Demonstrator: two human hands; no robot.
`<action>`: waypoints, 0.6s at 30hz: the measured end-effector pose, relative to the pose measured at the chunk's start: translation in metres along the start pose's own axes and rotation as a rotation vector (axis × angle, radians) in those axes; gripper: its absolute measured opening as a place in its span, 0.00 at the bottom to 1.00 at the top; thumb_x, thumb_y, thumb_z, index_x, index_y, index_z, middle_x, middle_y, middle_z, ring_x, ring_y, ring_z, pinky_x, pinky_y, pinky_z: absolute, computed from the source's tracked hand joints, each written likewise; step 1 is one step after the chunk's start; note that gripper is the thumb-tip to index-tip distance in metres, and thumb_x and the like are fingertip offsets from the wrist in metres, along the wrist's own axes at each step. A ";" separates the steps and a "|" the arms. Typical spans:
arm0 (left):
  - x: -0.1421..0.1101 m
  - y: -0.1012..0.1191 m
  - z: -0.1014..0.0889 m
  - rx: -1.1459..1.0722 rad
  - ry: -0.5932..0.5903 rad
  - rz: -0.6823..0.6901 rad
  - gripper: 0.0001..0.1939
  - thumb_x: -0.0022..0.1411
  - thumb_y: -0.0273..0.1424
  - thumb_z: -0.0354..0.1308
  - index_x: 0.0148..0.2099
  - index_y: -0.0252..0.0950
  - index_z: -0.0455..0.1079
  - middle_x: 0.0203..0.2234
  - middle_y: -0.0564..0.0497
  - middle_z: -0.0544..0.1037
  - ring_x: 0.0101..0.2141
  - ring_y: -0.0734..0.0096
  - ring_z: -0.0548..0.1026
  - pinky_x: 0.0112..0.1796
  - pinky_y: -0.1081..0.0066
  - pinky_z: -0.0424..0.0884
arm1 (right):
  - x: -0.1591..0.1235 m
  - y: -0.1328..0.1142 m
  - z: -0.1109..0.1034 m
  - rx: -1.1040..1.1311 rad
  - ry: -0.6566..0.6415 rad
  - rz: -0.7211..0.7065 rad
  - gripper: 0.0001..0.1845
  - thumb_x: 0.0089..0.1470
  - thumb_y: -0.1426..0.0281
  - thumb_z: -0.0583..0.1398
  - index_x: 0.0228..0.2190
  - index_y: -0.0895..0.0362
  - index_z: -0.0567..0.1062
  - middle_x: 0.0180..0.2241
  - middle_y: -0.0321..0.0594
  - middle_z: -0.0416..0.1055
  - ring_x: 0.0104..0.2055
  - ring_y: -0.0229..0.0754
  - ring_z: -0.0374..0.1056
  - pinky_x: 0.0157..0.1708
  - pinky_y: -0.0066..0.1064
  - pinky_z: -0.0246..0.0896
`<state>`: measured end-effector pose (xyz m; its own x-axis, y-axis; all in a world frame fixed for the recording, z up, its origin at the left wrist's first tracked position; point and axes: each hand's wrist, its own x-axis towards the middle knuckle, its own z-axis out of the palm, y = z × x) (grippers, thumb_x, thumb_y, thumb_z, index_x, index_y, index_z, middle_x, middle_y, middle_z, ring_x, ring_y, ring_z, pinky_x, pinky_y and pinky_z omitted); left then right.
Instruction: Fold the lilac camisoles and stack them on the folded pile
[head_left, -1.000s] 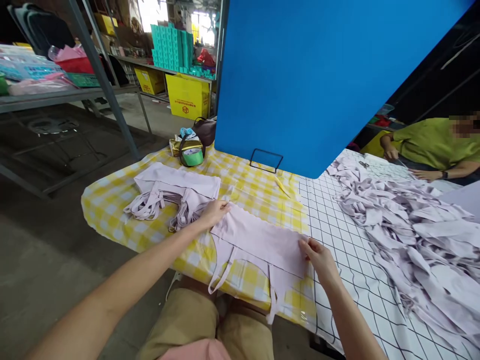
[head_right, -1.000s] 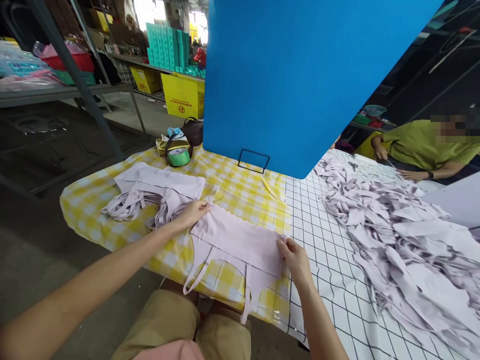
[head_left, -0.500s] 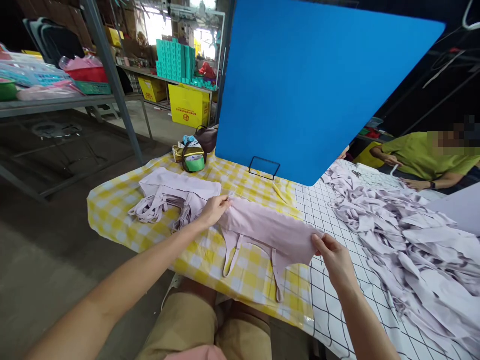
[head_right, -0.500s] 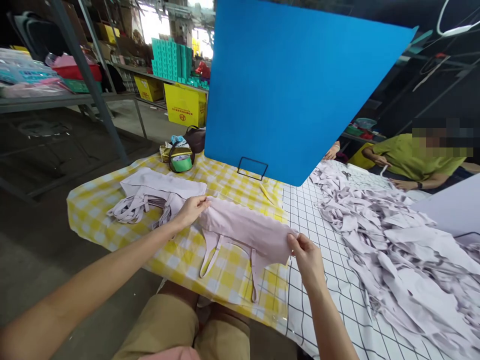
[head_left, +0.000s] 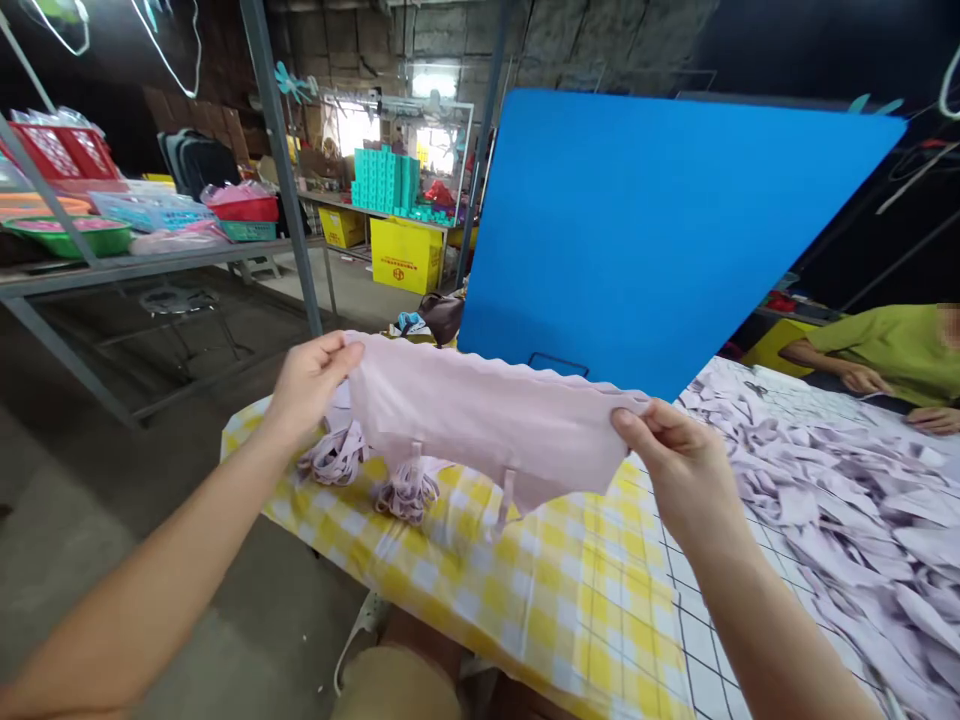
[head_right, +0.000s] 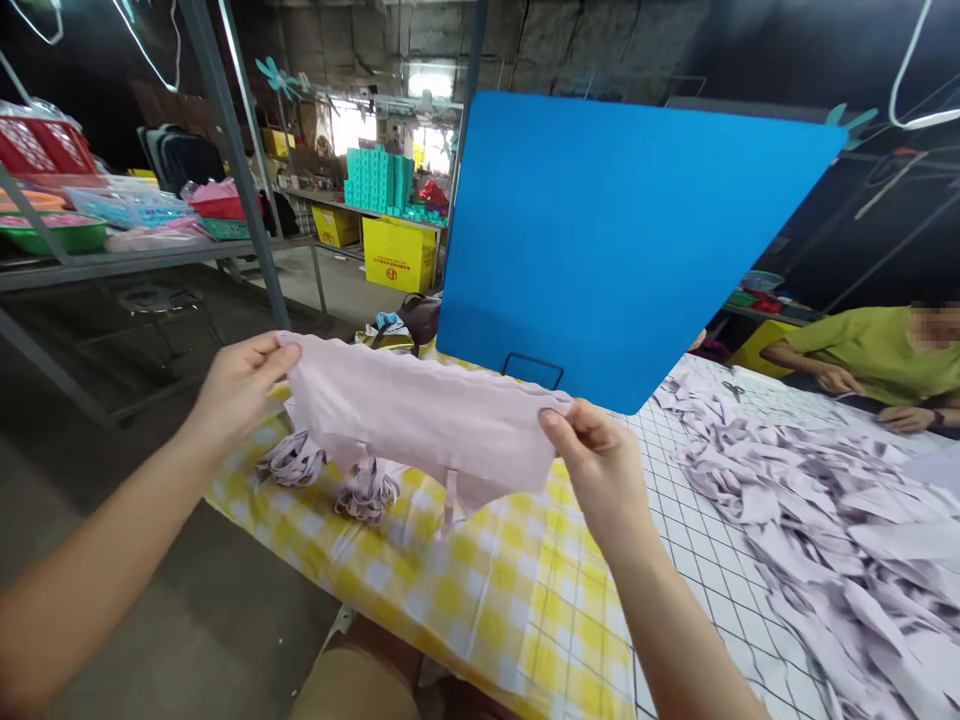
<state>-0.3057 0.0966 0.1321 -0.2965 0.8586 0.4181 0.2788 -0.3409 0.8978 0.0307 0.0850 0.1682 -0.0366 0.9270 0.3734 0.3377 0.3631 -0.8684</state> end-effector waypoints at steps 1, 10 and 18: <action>0.002 -0.001 -0.013 0.020 0.035 0.012 0.18 0.52 0.44 0.58 0.33 0.32 0.69 0.26 0.53 0.73 0.28 0.72 0.69 0.30 0.74 0.65 | 0.004 -0.003 0.011 0.029 -0.037 -0.013 0.16 0.47 0.55 0.60 0.21 0.55 0.71 0.22 0.36 0.66 0.26 0.38 0.62 0.24 0.29 0.58; 0.017 -0.032 -0.104 0.014 0.196 -0.059 0.11 0.47 0.42 0.63 0.28 0.41 0.70 0.24 0.59 0.76 0.25 0.70 0.70 0.28 0.71 0.69 | 0.014 -0.017 0.095 0.291 -0.344 0.014 0.17 0.50 0.56 0.58 0.23 0.57 0.69 0.22 0.34 0.64 0.24 0.34 0.59 0.24 0.26 0.55; 0.068 -0.112 -0.069 0.478 -0.078 -0.304 0.17 0.51 0.43 0.54 0.30 0.32 0.70 0.22 0.49 0.76 0.26 0.62 0.74 0.25 0.70 0.67 | 0.059 0.085 0.173 -0.057 -0.221 0.233 0.15 0.48 0.59 0.52 0.19 0.56 0.64 0.16 0.30 0.58 0.19 0.33 0.55 0.21 0.25 0.51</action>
<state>-0.4205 0.1666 0.0693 -0.3649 0.9229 0.1233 0.5791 0.1213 0.8062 -0.1054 0.1865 0.0600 -0.1530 0.9849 0.0815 0.4133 0.1386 -0.9000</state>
